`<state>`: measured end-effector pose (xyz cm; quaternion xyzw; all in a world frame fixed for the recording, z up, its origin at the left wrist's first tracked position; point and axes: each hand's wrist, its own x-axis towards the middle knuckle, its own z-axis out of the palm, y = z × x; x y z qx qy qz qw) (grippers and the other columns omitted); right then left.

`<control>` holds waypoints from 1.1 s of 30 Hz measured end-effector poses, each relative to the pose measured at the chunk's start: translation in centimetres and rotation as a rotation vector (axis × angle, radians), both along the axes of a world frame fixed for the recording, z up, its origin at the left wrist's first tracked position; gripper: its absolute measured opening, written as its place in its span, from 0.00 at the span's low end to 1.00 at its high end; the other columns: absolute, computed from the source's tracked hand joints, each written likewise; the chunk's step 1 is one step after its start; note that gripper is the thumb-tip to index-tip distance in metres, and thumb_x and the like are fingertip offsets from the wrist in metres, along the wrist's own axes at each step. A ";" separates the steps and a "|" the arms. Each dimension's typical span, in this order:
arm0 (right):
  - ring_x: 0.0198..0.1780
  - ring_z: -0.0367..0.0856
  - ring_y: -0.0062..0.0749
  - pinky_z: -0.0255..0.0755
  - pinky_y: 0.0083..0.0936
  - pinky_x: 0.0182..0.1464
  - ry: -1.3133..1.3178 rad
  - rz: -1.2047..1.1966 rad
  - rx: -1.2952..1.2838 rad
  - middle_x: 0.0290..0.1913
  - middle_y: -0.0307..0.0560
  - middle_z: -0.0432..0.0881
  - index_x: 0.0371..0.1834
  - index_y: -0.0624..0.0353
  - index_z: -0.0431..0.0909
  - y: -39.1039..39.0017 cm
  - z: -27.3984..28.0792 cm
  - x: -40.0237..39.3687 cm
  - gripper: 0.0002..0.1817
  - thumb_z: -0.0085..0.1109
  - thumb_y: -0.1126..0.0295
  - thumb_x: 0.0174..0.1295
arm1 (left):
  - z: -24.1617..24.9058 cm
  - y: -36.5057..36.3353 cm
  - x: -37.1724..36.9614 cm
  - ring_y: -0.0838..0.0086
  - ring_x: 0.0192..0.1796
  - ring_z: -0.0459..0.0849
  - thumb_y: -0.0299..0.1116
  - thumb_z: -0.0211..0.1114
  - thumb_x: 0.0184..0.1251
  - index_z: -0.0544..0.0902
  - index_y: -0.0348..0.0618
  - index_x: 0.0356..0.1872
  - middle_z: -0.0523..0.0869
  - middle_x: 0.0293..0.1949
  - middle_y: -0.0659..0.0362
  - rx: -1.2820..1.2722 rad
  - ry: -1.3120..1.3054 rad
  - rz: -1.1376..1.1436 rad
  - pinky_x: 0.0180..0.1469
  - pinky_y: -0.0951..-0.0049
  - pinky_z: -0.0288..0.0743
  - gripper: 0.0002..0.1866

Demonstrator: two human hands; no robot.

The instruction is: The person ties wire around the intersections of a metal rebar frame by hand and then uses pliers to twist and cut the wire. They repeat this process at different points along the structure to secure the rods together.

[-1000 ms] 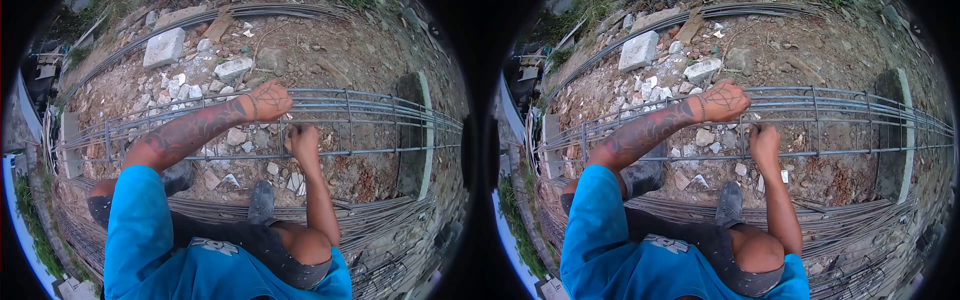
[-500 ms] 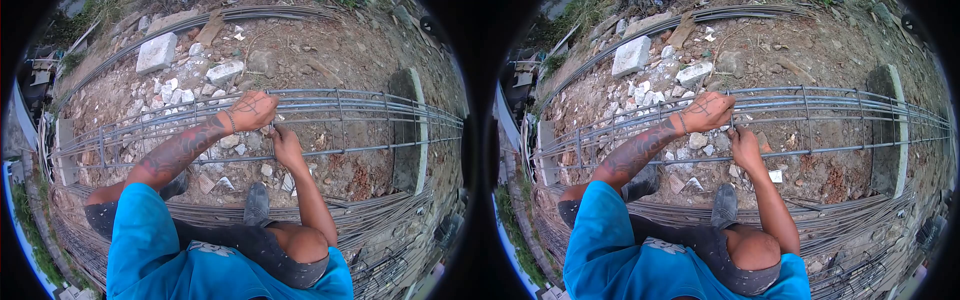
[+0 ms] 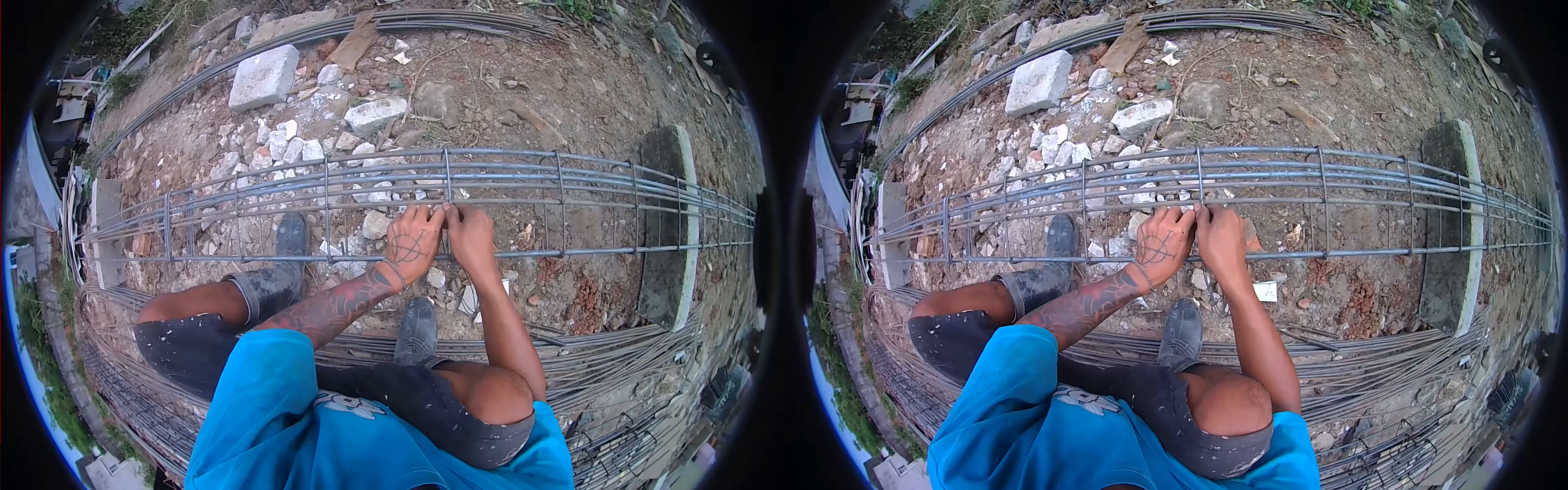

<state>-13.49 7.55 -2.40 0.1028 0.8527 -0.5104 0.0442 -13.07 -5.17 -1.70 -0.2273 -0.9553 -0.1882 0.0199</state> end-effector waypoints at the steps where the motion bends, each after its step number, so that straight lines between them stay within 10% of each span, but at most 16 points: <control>1: 0.30 0.78 0.66 0.69 0.50 0.35 0.018 -0.028 0.078 0.24 0.68 0.78 0.29 0.69 0.80 -0.4 0.6 0.1 0.17 0.53 0.63 0.64 | 0.8 -0.1 -0.3 0.57 0.39 0.79 0.26 0.62 0.53 0.76 0.39 0.38 0.76 0.33 0.52 -0.001 0.006 0.002 0.37 0.58 0.74 0.10; 6: 0.30 0.78 0.67 0.69 0.54 0.35 0.021 -0.064 0.147 0.24 0.70 0.77 0.26 0.68 0.79 -0.8 0.5 0.7 0.17 0.54 0.62 0.64 | 1.9 -1.4 -2.1 0.55 0.48 0.74 0.31 0.63 0.54 0.77 0.40 0.38 0.78 0.36 0.47 0.235 0.086 -0.017 0.48 0.56 0.68 0.11; 10: 0.30 0.78 0.67 0.70 0.54 0.35 0.070 -0.080 0.182 0.24 0.69 0.78 0.25 0.68 0.78 -0.8 0.4 0.7 0.17 0.53 0.63 0.64 | 3.4 -1.0 -6.0 0.48 0.38 0.81 0.36 0.56 0.58 0.79 0.39 0.34 0.82 0.32 0.44 -0.351 -0.245 -0.301 0.39 0.53 0.73 0.11; 16: 0.32 0.79 0.65 0.70 0.53 0.35 0.062 -0.066 0.222 0.26 0.67 0.79 0.26 0.67 0.78 -0.9 -0.1 0.8 0.16 0.54 0.64 0.64 | 0.3 0.0 -9.8 0.53 0.29 0.85 0.42 0.51 0.62 0.80 0.40 0.36 0.85 0.29 0.44 -0.313 -0.447 -0.487 0.29 0.57 0.75 0.16; 18: 0.32 0.79 0.64 0.70 0.52 0.35 0.045 -0.071 0.226 0.27 0.67 0.80 0.26 0.67 0.78 -0.9 0.1 0.8 0.15 0.54 0.64 0.64 | 2.6 1.2 -9.9 0.61 0.30 0.86 0.43 0.47 0.65 0.84 0.38 0.39 0.86 0.39 0.45 -0.041 -1.341 0.187 0.35 0.59 0.78 0.21; 19: 0.32 0.80 0.64 0.70 0.52 0.35 0.041 -0.070 0.222 0.28 0.67 0.80 0.26 0.67 0.77 -0.9 0.2 0.9 0.15 0.54 0.64 0.63 | 1.3 1.1 -10.6 0.65 0.30 0.86 0.45 0.46 0.67 0.83 0.39 0.40 0.87 0.37 0.49 -0.050 -1.394 0.211 0.33 0.63 0.78 0.22; 33: 0.31 0.80 0.63 0.71 0.52 0.35 0.057 -0.063 0.204 0.27 0.65 0.80 0.26 0.66 0.78 -0.5 0.4 1.0 0.15 0.56 0.63 0.63 | -3.1 1.1 -8.1 0.76 0.24 0.73 0.27 0.65 0.55 0.83 0.32 0.22 0.79 0.21 0.57 0.419 -0.949 0.610 0.23 0.70 0.63 0.08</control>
